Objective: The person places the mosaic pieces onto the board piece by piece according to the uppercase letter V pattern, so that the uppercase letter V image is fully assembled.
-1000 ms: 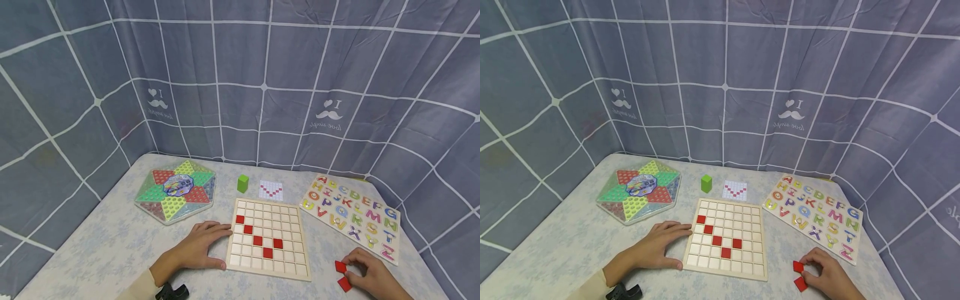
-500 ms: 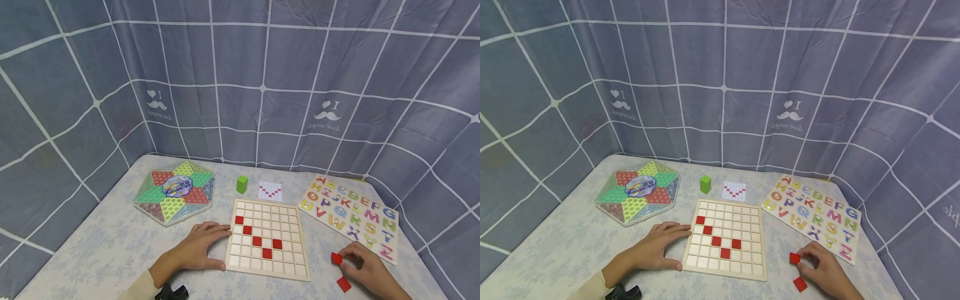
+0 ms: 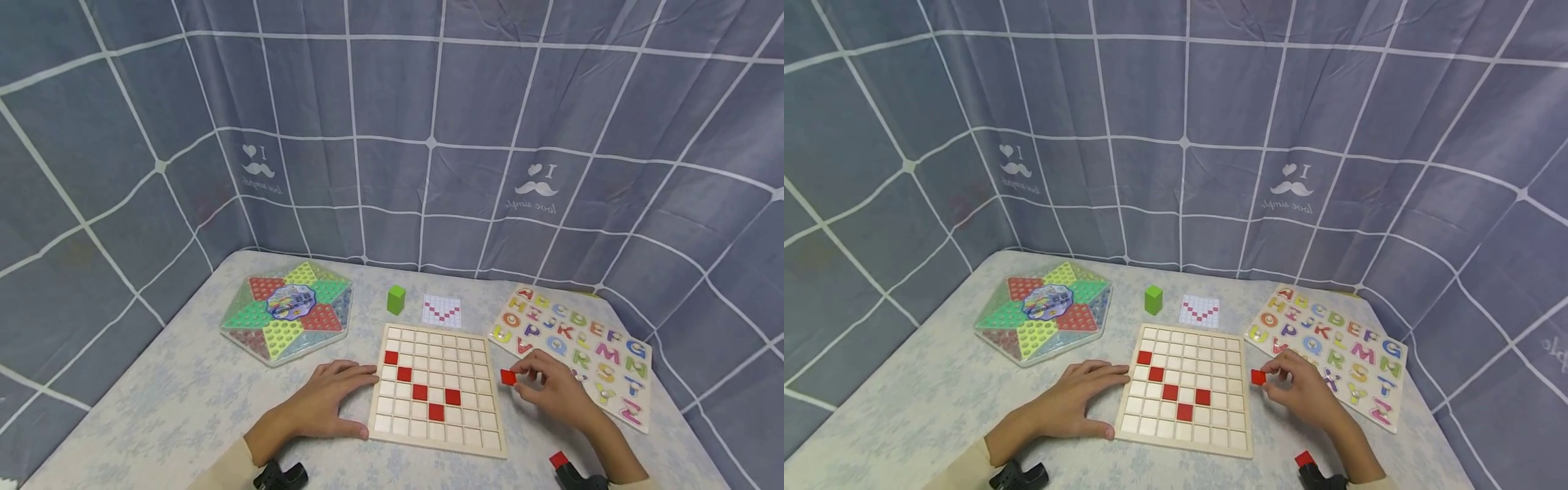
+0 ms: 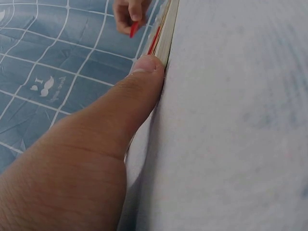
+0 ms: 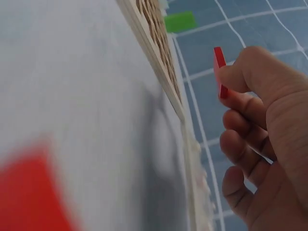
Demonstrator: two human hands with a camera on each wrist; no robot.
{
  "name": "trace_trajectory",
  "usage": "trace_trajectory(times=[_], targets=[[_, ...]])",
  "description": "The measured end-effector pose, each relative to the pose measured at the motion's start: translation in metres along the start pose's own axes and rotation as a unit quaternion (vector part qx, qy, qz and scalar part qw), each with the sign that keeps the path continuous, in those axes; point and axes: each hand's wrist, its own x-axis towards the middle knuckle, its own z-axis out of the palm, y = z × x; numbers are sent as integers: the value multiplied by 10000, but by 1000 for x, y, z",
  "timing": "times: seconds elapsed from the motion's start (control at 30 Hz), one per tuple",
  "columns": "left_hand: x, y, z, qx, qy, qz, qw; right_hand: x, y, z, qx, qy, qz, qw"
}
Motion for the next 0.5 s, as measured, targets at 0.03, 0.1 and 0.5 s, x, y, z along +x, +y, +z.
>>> trace_trajectory(times=[0.03, 0.1, 0.5], targets=[[0, 0, 0, -8, 14, 4, 10000, 5, 1, 5, 40, -46, -21, 10000], [0, 0, -1, -25, 23, 15, 10000, 15, 1, 14, 138, -143, -58, 9998], [-2, -2, 2, 70, -19, -35, 10000, 35, -22, 50, 331, -923, 742, 9924]])
